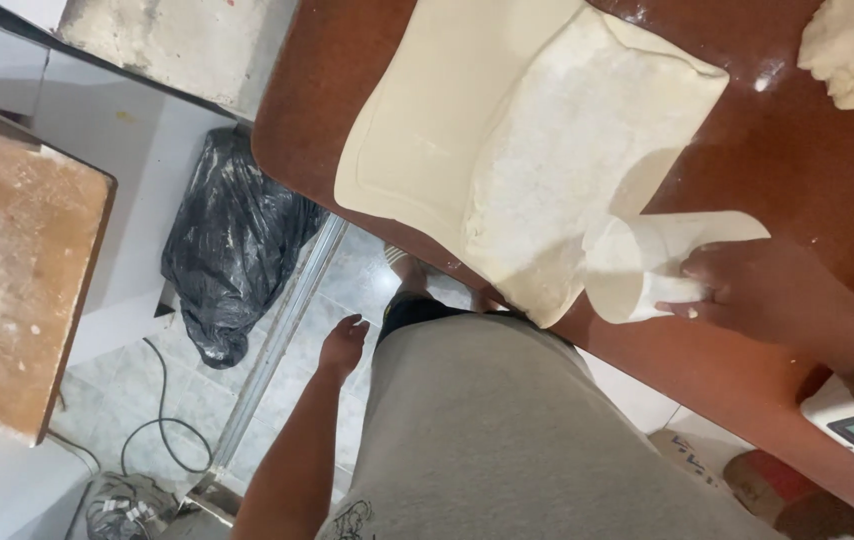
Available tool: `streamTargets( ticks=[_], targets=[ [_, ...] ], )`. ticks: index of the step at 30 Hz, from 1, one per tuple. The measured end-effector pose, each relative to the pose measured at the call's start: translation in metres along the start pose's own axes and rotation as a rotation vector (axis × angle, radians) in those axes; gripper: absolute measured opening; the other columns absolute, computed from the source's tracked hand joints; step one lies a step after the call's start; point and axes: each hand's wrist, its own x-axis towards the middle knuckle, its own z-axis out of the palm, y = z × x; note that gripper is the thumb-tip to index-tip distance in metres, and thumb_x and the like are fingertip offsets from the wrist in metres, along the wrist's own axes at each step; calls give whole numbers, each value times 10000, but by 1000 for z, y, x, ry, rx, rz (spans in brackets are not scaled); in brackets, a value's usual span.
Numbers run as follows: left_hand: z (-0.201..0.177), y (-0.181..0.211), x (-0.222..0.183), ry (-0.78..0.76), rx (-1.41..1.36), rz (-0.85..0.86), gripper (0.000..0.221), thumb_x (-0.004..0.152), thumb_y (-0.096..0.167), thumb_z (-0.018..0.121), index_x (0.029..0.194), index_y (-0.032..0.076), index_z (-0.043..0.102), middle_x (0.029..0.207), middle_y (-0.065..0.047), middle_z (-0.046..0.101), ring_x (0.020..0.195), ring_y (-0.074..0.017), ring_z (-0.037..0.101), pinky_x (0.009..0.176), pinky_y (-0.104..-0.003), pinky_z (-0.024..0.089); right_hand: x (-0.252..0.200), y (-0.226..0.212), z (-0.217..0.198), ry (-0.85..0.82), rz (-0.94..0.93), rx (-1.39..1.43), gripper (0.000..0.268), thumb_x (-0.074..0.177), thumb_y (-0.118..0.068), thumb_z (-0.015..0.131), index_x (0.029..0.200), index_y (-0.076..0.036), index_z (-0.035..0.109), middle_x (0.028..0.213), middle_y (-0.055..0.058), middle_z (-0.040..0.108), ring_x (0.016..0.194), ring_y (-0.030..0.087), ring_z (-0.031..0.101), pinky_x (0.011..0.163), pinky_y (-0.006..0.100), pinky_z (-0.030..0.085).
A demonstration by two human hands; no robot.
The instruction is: Preparing dough by dusting it with flour, spreading fat, and folding it to create layers.
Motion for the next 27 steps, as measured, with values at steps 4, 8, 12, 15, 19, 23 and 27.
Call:
streamTargets(
  ticks=[4,8,12,15,19,23,27],
  targets=[
    [-4,5,-5,16,31,3,567,943,517,499,1437,260,605,1341,-71,692,1245,-307,617,1060,-386,452,-3,8,4,21,-68,55,547,754,-676,681,1218,-390,726,1207,-219,756,1153,52,711,827,292,563],
    [4,-12,19,14,107,73,579,972,539,482,1443,222,592,1392,-70,674,1285,-330,604,1068,-404,455,7,-8,0,289,-350,191,415,779,-553,752,1069,-256,766,1055,-150,776,955,113,738,728,307,539],
    [5,-12,24,39,68,73,565,944,520,497,1418,232,603,1383,-73,673,1274,-333,606,1075,-405,450,24,-28,-16,155,-456,442,196,821,-307,727,998,-267,802,797,-75,719,729,104,701,652,285,513],
    [10,-20,33,84,48,111,539,906,520,522,1361,259,647,1231,-63,744,1170,-326,660,1016,-399,470,25,-42,-5,279,-443,627,172,849,-250,738,786,-182,592,698,-52,525,654,109,506,596,293,370],
    [23,-28,33,17,-69,138,562,1044,437,541,1480,84,565,1252,-218,731,1153,-394,700,1048,-503,507,52,-33,80,582,-385,1409,192,787,-56,859,884,-71,694,792,-2,631,696,134,554,616,300,437],
    [35,-74,68,1,72,94,623,1000,584,561,1485,193,571,1290,-161,737,1234,-387,662,1092,-505,495,77,-27,149,410,-714,1936,305,823,-242,717,937,32,648,805,166,649,807,301,651,776,412,512],
    [19,-54,62,-9,565,223,496,1003,354,512,1481,236,574,1508,-73,584,1340,-313,603,1086,-402,507,87,-13,220,668,30,1222,338,696,-380,769,873,-122,640,738,-56,559,718,127,504,610,355,384]
  ],
)
